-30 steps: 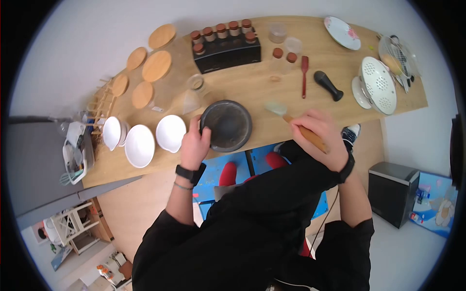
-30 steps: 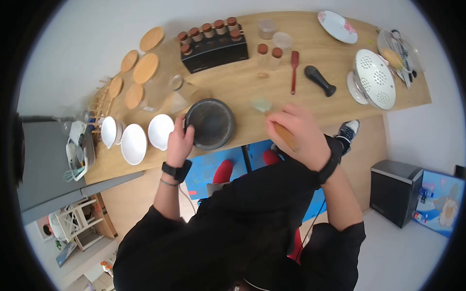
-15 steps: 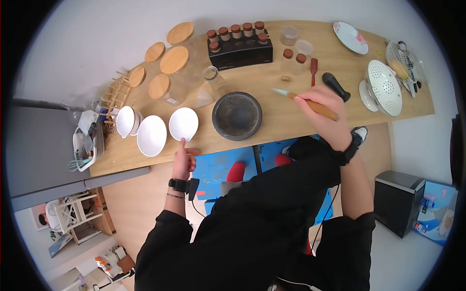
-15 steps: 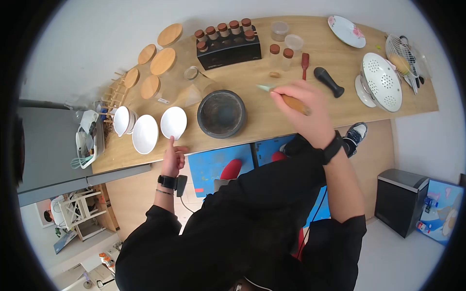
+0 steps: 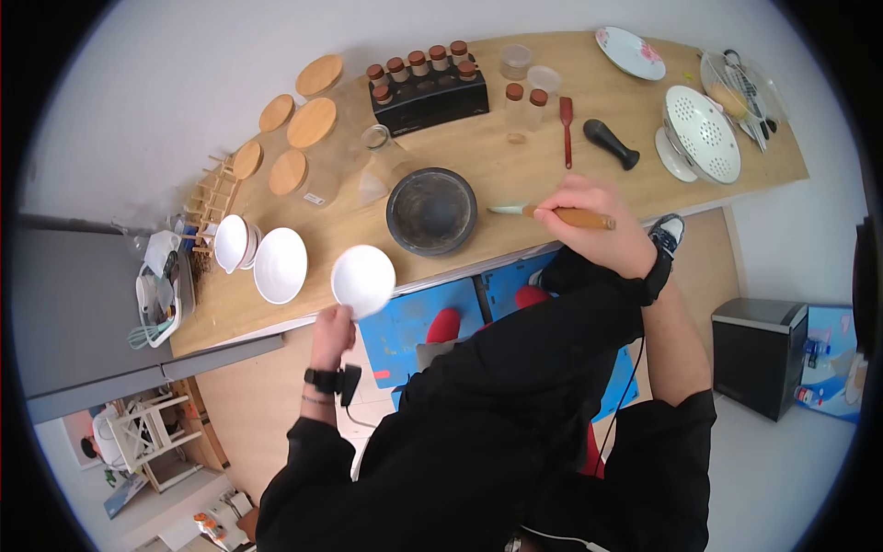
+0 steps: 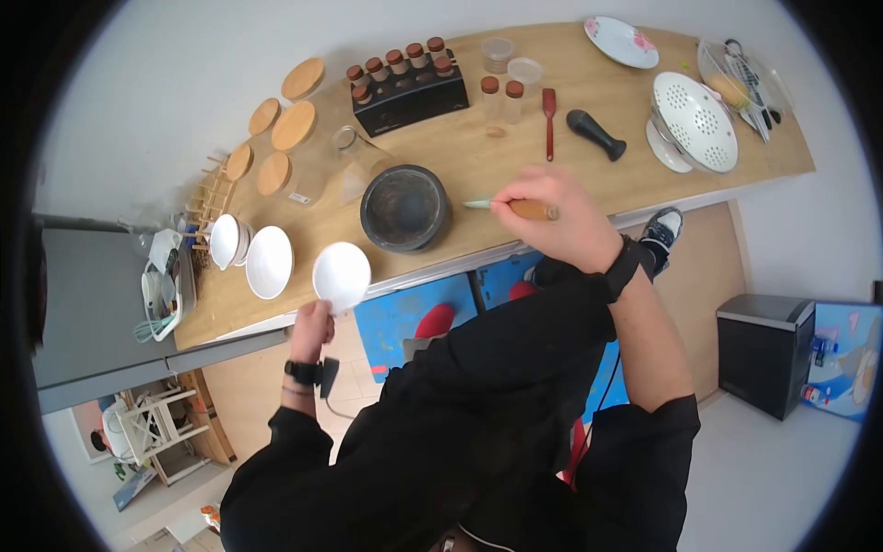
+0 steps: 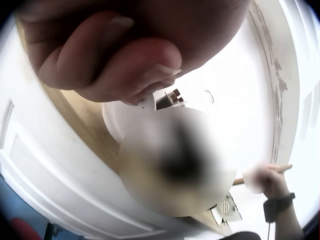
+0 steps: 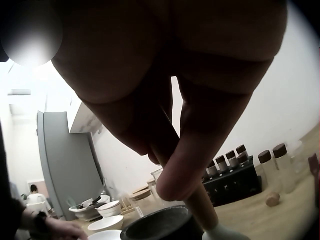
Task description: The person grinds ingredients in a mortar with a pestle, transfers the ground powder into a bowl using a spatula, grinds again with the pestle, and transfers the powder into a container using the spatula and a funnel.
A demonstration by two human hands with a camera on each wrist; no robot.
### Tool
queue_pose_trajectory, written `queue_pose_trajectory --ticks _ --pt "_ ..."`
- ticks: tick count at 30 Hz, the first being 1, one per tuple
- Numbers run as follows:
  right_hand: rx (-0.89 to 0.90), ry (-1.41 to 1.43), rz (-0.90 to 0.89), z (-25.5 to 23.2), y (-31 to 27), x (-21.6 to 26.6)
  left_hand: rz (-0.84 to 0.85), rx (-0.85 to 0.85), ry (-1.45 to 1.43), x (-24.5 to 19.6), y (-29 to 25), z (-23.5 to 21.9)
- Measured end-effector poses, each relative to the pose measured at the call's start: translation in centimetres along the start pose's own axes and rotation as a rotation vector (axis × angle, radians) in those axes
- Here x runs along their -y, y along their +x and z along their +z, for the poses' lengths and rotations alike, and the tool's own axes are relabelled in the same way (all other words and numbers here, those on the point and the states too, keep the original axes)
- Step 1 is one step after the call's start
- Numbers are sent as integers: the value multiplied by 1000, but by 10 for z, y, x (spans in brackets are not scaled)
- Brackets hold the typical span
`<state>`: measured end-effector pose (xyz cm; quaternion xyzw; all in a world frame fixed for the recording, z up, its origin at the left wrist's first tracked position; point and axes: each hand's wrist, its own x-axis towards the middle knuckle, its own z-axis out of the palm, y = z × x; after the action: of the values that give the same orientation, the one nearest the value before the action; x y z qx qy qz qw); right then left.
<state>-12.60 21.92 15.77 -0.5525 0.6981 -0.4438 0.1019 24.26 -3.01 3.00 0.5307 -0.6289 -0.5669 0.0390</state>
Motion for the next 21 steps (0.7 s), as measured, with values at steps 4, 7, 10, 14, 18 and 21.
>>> queue_pose_trajectory --ticks 4,7,10,14,18,21 --pt "-42 17 147 -10 1 12 52 163 194 5 -39 26" --pt "-66 -27 123 -9 11 13 116 245 241 -5 -40 60" --pt "-110 -75 10 7 29 -8 176 363 367 -11 -23 97" --pt "-111 -119 -8 20 28 -34 486 485 472 -32 -9 138" --pt "-64 -86 -11 11 3 -26 561 572 400 -42 13 150" --pt "32 -6 15 0 -12 -6 441 569 434 -54 17 149"
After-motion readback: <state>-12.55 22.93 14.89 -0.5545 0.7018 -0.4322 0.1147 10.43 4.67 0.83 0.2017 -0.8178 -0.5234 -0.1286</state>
